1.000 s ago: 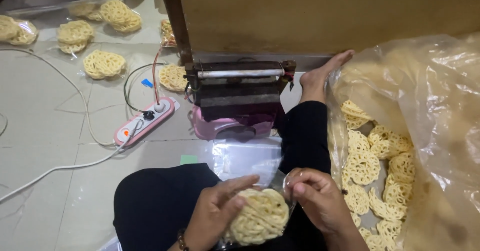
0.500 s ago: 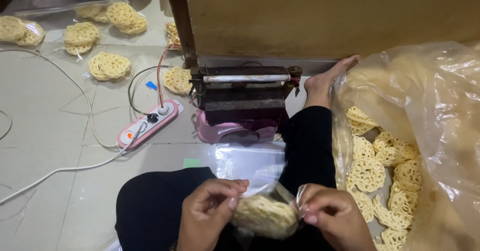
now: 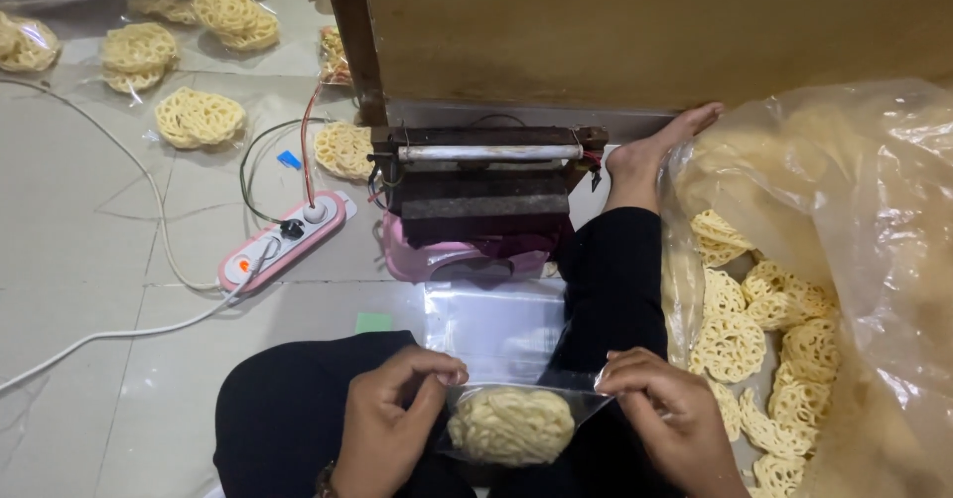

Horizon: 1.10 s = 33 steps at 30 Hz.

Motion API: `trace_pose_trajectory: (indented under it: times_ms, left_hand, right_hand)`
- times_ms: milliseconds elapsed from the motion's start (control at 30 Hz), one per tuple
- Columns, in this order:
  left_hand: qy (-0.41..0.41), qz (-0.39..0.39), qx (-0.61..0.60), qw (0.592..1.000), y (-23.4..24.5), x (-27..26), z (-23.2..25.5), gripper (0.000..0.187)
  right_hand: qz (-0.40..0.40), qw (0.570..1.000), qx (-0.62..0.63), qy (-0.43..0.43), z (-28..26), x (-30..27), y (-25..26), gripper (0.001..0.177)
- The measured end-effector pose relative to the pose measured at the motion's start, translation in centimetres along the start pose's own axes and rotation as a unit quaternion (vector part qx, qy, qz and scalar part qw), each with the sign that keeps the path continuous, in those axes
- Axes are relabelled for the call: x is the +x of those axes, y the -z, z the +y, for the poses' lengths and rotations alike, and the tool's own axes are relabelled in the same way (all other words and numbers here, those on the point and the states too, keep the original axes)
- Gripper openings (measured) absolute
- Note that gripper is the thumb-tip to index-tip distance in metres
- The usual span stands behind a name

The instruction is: The person is manually packaging crackers into small plastic bags from a large pile on the floor.

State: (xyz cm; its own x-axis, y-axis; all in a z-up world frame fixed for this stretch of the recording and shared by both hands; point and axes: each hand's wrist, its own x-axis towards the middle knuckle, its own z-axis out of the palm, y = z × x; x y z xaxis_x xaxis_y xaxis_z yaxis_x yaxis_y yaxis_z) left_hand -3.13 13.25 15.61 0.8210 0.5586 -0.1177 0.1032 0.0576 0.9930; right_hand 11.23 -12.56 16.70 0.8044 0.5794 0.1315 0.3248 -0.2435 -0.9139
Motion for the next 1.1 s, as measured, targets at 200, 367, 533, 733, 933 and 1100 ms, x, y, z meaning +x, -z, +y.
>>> trace_pose_trajectory:
  times_ms: [200, 367, 533, 733, 933, 1100]
  left_hand:
    - [-0.038, -0.051, 0.054, 0.997, 0.4, 1.2, -1.6, 0.035]
    - [-0.257, -0.090, 0.314, 0.910, 0.8, 4.9, -1.6, 0.014]
    - [-0.235, -0.077, 0.227, 0.942, -1.8, 11.7, -2.3, 0.006]
    - [0.036, 0.112, -0.243, 0.963, -6.1, 20.2, -5.6, 0.010]
    - [0.144, 0.202, -0.350, 0.903, -6.9, 21.9, -4.8, 0.010]
    - [0.160, 0.197, -0.349, 0.902, -6.7, 23.2, -7.1, 0.012]
  right_hand:
    - [-0.070, 0.995, -0.065, -0.004, 1.5, 0.6, -0.9, 0.019]
    - [-0.079, 0.978, -0.175, 0.085, 2.2, 3.8, -1.6, 0.022]
    - [0.050, 0.987, 0.132, -0.076, 5.2, 11.8, -2.6, 0.017]
    - [0.199, 0.871, 0.413, -0.178, 10.8, 20.7, -8.5, 0.012]
    - [0.255, 0.858, 0.390, -0.216, 12.9, 23.3, -9.9, 0.008]
    - [0.266, 0.858, 0.385, -0.214, 13.2, 23.6, -10.0, 0.007]
